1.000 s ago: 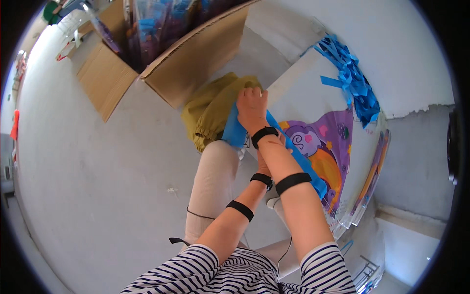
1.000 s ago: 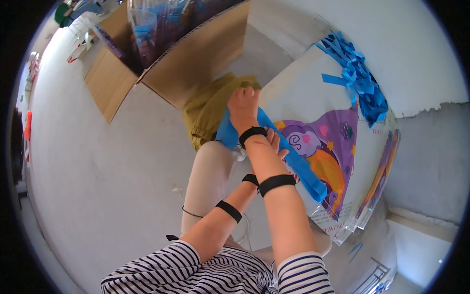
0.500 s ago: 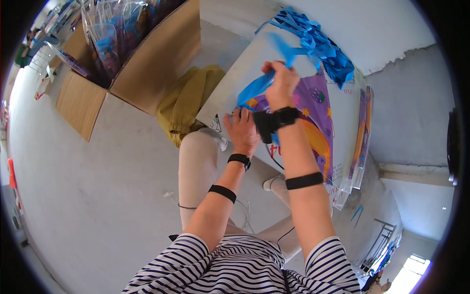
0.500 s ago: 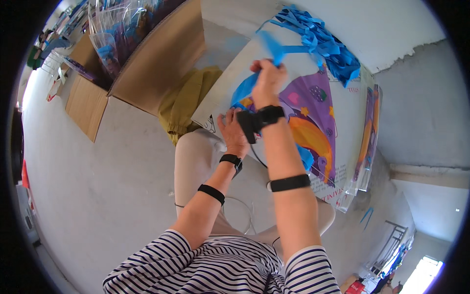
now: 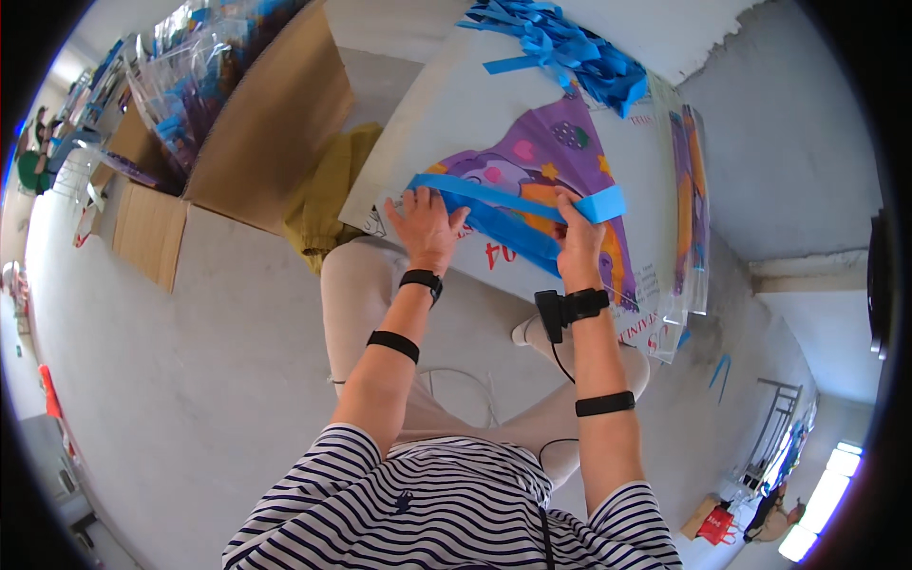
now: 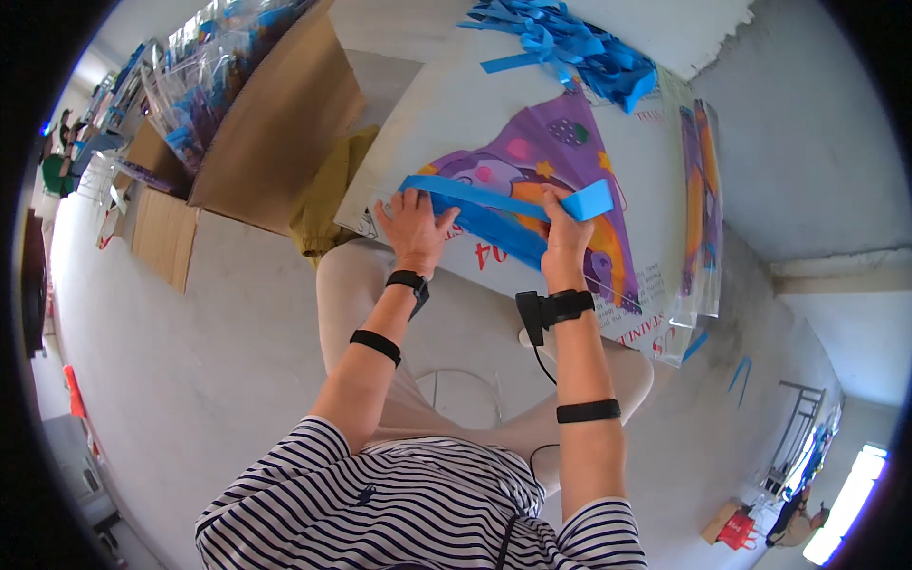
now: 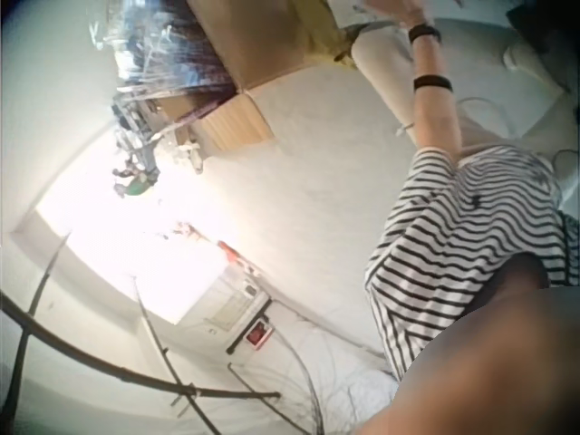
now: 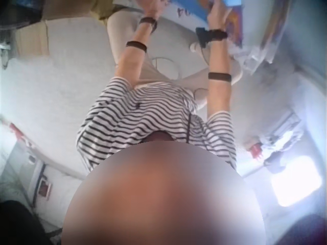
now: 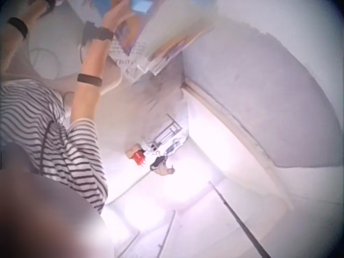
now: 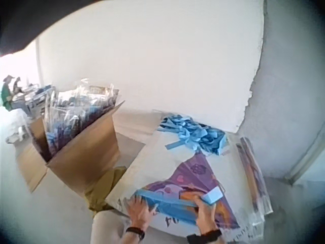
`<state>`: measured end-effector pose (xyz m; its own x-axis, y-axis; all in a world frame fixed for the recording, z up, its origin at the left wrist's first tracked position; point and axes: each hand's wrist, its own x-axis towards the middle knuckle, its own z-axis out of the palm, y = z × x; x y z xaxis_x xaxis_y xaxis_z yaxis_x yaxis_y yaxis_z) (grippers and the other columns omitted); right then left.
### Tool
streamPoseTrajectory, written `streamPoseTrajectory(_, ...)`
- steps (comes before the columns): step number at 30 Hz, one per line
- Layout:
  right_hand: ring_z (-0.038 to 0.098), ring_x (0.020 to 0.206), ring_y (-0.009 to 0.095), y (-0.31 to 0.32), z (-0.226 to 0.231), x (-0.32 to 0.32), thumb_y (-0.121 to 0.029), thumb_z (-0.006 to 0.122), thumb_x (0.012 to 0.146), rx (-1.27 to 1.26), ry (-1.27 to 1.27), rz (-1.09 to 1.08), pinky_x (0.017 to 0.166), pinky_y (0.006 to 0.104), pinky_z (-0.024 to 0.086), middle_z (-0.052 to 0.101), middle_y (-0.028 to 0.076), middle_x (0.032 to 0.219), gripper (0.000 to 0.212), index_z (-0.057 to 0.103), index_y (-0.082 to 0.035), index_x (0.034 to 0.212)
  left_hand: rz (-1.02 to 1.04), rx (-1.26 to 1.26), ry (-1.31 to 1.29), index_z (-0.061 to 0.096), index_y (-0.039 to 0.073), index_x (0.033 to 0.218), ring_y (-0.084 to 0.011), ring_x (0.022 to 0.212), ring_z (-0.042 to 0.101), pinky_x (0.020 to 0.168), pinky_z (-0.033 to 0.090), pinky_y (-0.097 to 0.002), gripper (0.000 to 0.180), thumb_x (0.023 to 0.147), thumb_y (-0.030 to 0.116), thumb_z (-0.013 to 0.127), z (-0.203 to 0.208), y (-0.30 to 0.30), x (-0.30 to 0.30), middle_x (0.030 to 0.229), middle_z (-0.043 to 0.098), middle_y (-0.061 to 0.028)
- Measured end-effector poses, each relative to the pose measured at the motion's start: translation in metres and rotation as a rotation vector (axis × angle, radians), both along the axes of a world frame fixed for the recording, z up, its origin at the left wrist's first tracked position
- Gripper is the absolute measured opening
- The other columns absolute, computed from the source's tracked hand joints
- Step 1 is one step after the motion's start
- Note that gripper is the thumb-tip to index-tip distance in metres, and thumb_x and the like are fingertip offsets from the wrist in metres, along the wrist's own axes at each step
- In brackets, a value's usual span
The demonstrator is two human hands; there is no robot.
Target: Folding triangular party hats and attaching ribbons for packaging.
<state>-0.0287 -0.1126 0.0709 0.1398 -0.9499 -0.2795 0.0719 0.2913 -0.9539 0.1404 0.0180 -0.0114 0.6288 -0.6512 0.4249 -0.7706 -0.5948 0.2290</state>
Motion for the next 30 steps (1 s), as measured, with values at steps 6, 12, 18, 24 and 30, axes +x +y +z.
streamPoseTrajectory(6,0.058,0.054,0.011,0.008,-0.017,-0.03,-0.006,0.082,0.08,0.028,0.111,-0.067,0.048,0.0239,0.042,0.068,0.003,0.076,0.017,0.076,-0.002,0.095,0.013,0.077,0.026,0.071,0.009,0.107,-0.0278,0.118,0.053,0.11,0.029,-0.0657,0.051,0.086,0.055,0.072,0.004,0.004,0.002,0.115,0.06,-0.0045)
streamPoseTrajectory(12,0.059,0.05,0.012,0.006,-0.034,-0.065,-0.002,0.079,0.075,-0.023,0.249,-0.05,0.05,0.0267,0.046,0.068,0.005,0.074,0.018,0.071,0.001,0.092,0.028,0.01,-0.062,0.071,0.01,0.1,-0.0274,0.116,0.054,0.108,0.031,-0.067,0.048,0.086,0.056,0.071,-0.007,0.002,0.003,0.115,0.059,-0.0039)
streamPoseTrajectory(18,0.062,0.05,0.016,0.005,-0.026,-0.076,0.001,0.077,0.07,-0.036,0.487,0.048,0.052,0.0304,0.05,0.069,0.011,0.074,0.029,0.071,0.002,0.099,0.019,0.038,-0.012,0.071,0.011,0.1,-0.0272,0.118,0.052,0.108,0.029,-0.0677,0.046,0.087,0.055,0.071,-0.005,0.003,0.002,0.117,0.059,-0.0035)
streamPoseTrajectory(24,0.067,0.053,0.021,-0.004,-0.025,-0.087,0.001,0.077,0.068,-0.013,0.642,0.284,0.056,0.034,0.055,0.074,0.016,0.089,0.045,0.073,0.0,0.113,0.027,0.048,0.017,0.07,0.011,0.1,-0.0278,0.119,0.051,0.109,0.029,-0.068,0.044,0.087,0.053,0.072,-0.004,0.003,0.001,0.118,0.058,-0.0029)
streamPoseTrajectory(30,0.062,0.053,0.016,-0.01,-0.026,-0.095,-0.001,0.077,0.073,-0.01,0.648,0.444,0.049,0.029,0.046,0.07,0.009,0.081,0.039,0.071,0.003,0.111,0.019,0.098,0.051,0.068,0.013,0.102,-0.0287,0.12,0.051,0.108,0.029,-0.0647,0.039,0.09,0.05,0.069,0.0,0.004,0.001,0.116,0.058,-0.004)
